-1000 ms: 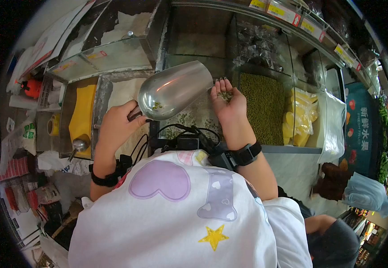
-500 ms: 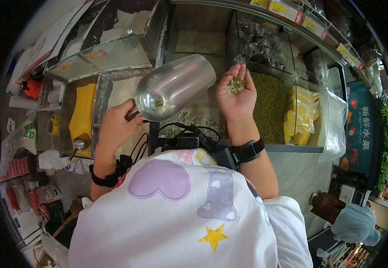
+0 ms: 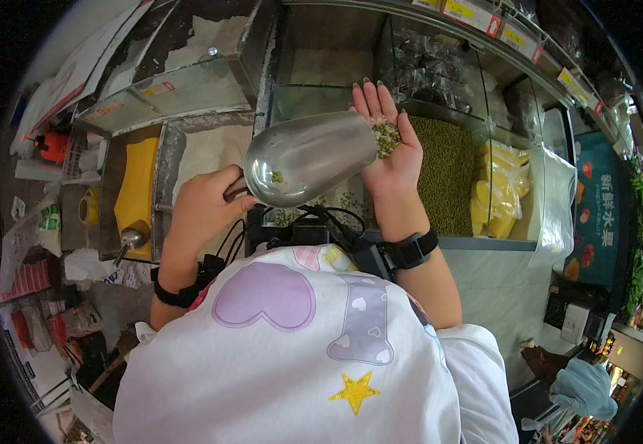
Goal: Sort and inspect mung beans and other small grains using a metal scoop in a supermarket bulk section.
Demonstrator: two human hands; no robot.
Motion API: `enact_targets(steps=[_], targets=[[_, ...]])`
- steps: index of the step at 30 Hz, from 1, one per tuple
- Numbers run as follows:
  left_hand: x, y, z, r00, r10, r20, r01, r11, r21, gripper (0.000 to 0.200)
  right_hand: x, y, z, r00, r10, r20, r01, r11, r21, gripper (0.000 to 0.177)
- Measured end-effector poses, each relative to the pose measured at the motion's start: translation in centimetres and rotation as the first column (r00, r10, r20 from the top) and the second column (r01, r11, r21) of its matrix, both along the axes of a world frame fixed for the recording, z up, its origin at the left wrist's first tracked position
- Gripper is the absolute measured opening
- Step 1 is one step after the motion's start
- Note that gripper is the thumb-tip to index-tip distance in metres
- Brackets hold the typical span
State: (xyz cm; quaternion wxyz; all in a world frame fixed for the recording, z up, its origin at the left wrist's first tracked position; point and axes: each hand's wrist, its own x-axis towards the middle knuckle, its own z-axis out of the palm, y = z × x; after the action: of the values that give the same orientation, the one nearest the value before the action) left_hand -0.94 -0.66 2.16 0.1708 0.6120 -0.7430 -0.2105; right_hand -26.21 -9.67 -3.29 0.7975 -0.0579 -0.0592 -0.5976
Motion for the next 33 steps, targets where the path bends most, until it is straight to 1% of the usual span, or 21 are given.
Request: enact_targets(steps=[2,6,12,14,15,17,18,20,24,26,29,33], targets=[[-0.1,0.0,0.0,1.000,-0.002,-0.005,0.002,1.000,0.013,0.036,0.1,0.1,0.1,0.996,-0.016,-0.083,0.016,1.000,0.003,0.047],[-0.3,0.0,0.0,1.000,-0.006,0.004,0.006,1.000,-0.014,0.037,0.2,0.2,0.3,0.995,-0.004,-0.095,0.005,1.000,0.010,0.048],[-0.4,0.0,0.2,0.999,-0.011,0.042,0.012,1.000,-0.023,0.039,0.5,0.4,0.8,0.983,-0.032,-0.181,0.037,0.999,0.024,0.047],[-0.4,0.0,0.3,0.999,-0.016,0.044,0.017,1.000,-0.015,0.039,0.6,0.5,1.0,0.968,-0.060,-0.243,0.073,0.996,0.043,0.047],[-0.4,0.0,0.3,0.999,-0.016,0.044,0.017,1.000,-0.015,0.039,0.7,0.6,1.2,0.968,-0.060,-0.243,0.072,0.996,0.043,0.047],[-0.4,0.0,0.2,0.999,-0.024,0.037,0.025,0.999,-0.037,0.039,0.9,0.6,1.4,0.942,-0.077,-0.327,0.103,0.993,0.062,0.047],[-0.4,-0.1,0.3,0.999,-0.025,0.037,0.026,0.999,-0.037,0.039,1.0,0.7,1.5,0.942,-0.078,-0.327,0.104,0.993,0.062,0.047],[-0.5,-0.1,0.5,0.996,-0.037,0.085,0.037,0.999,0.012,0.035,1.1,0.8,1.7,0.924,-0.087,-0.372,0.120,0.991,0.067,0.047],[-0.5,-0.1,0.4,0.996,-0.035,0.082,0.034,0.999,0.017,0.035,1.3,0.9,1.9,0.919,-0.085,-0.385,0.121,0.990,0.071,0.048],[-0.5,0.0,0.1,0.999,-0.023,0.033,0.024,0.999,-0.037,0.038,1.4,0.9,2.0,0.912,-0.083,-0.401,0.128,0.988,0.086,0.047],[-0.5,0.0,0.1,1.000,-0.017,0.027,0.018,0.999,-0.037,0.037,1.5,1.0,2.1,0.923,-0.071,-0.377,0.124,0.985,0.118,0.047],[-0.5,-0.1,0.0,0.999,-0.022,0.033,0.024,0.999,-0.039,0.037,1.5,1.0,2.0,0.924,-0.060,-0.377,0.111,0.987,0.114,0.047]])
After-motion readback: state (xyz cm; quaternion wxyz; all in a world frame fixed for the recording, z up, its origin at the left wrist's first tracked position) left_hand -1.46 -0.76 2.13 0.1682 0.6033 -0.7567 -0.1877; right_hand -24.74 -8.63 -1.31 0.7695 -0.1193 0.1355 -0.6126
